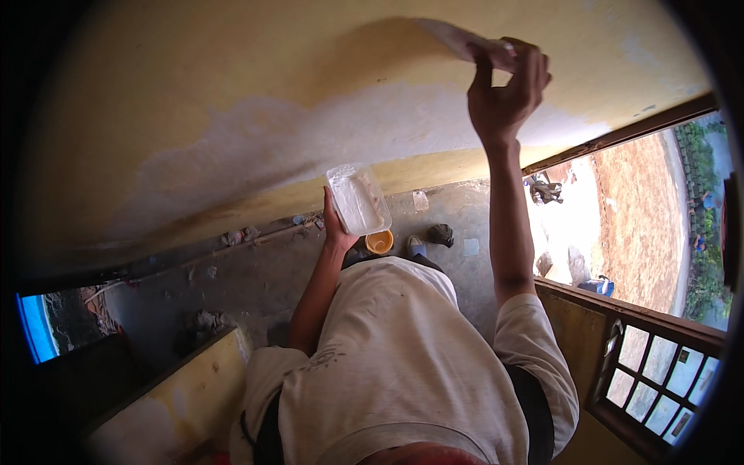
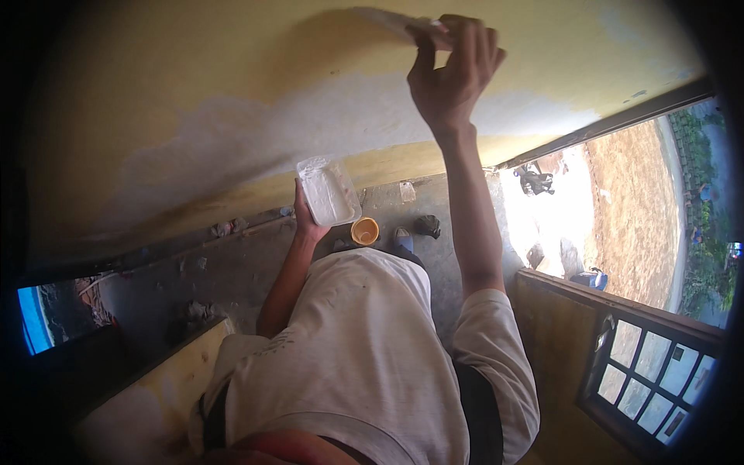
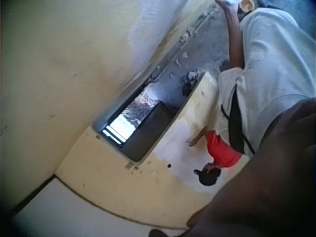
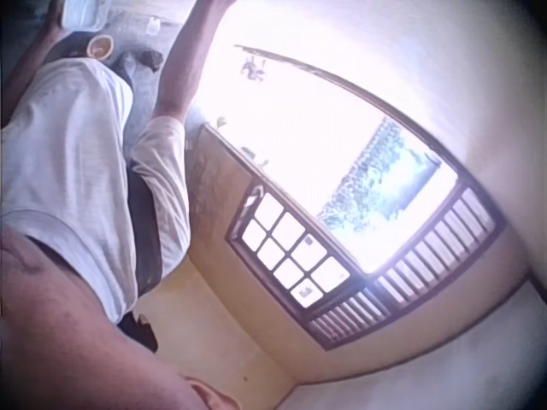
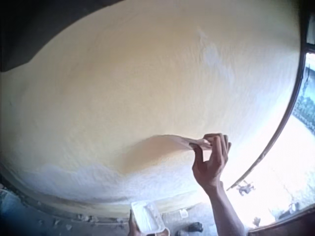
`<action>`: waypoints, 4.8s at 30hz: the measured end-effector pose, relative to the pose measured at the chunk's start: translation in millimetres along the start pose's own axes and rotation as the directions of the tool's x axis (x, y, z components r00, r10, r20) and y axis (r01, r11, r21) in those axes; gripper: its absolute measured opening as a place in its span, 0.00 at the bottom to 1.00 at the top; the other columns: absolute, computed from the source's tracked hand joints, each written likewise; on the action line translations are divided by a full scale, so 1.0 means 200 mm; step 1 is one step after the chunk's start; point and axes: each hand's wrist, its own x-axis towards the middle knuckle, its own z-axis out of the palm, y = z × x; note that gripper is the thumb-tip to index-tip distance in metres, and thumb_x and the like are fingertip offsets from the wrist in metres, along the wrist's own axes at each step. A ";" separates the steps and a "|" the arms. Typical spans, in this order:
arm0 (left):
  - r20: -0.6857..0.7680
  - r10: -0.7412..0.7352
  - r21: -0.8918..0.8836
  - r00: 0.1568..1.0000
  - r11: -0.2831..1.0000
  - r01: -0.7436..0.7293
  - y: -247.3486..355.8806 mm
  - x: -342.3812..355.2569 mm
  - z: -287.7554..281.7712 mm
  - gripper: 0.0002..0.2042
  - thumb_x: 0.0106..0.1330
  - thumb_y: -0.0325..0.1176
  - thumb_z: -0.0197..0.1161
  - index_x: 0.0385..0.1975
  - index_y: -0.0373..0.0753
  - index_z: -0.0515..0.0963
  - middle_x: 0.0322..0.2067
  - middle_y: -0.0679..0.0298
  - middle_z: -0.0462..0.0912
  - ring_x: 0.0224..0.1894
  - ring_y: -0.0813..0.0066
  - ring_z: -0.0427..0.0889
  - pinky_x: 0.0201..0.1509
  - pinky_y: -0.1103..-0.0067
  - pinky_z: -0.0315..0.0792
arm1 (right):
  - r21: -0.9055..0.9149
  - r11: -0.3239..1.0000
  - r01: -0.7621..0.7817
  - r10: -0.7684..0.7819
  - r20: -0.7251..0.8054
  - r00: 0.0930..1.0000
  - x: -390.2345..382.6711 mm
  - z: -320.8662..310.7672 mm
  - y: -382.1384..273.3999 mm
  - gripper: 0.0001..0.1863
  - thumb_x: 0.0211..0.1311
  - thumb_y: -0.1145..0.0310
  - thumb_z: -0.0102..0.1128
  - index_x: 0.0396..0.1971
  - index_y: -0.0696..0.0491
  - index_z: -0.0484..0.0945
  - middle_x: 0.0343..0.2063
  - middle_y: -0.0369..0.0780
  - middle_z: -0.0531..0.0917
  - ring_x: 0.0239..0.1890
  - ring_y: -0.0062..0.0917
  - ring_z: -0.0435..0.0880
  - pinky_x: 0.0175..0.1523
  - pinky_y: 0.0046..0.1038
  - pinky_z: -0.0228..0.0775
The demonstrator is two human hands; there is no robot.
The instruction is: The person applies a white substance from a plastic container to a crack in a yellow wall using a small flat tool. They spread the substance over the crack in multiple strokes, alternating between scooping more from the container and smoothing it over the surface.
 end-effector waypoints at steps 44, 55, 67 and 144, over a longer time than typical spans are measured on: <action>0.005 0.214 -0.020 0.977 0.977 -0.214 -0.42 0.08 0.25 0.33 0.72 0.63 0.42 0.66 0.45 0.64 0.61 0.59 0.73 0.62 0.57 0.73 0.64 0.53 0.67 | 0.051 0.998 -0.048 0.051 -0.052 0.997 0.15 -0.29 0.39 0.07 0.52 0.73 0.71 0.29 0.49 0.81 0.30 0.32 0.81 0.35 0.28 0.75 0.42 0.32 0.62; 0.008 0.155 -0.032 0.988 0.987 -0.155 -0.39 0.11 0.20 0.38 0.69 0.68 0.43 0.67 0.43 0.64 0.61 0.55 0.73 0.59 0.54 0.75 0.63 0.55 0.68 | 0.073 0.973 -0.220 0.133 0.604 0.786 -0.89 -0.09 0.33 0.07 0.52 0.75 0.68 0.30 0.48 0.80 0.33 0.30 0.78 0.39 0.28 0.74 0.43 0.33 0.59; -0.065 0.137 0.014 0.988 0.991 -0.136 -0.28 0.10 0.21 0.34 0.72 0.64 0.41 0.66 0.43 0.65 0.60 0.58 0.73 0.62 0.58 0.73 0.66 0.56 0.67 | -0.039 0.997 -0.067 0.070 0.091 0.993 0.05 -0.35 0.28 0.08 0.50 0.73 0.74 0.29 0.49 0.82 0.31 0.33 0.82 0.35 0.27 0.75 0.44 0.29 0.62; 0.077 -0.064 0.004 0.995 0.998 0.064 -0.94 0.13 0.61 0.36 0.73 0.64 0.36 0.68 0.38 0.62 0.61 0.52 0.72 0.61 0.55 0.74 0.64 0.57 0.72 | 0.004 -0.442 -0.897 0.330 0.931 -0.159 -0.99 -0.96 0.54 0.11 0.69 0.66 0.59 0.43 0.57 0.76 0.31 0.37 0.82 0.32 0.18 0.81 0.33 0.22 0.72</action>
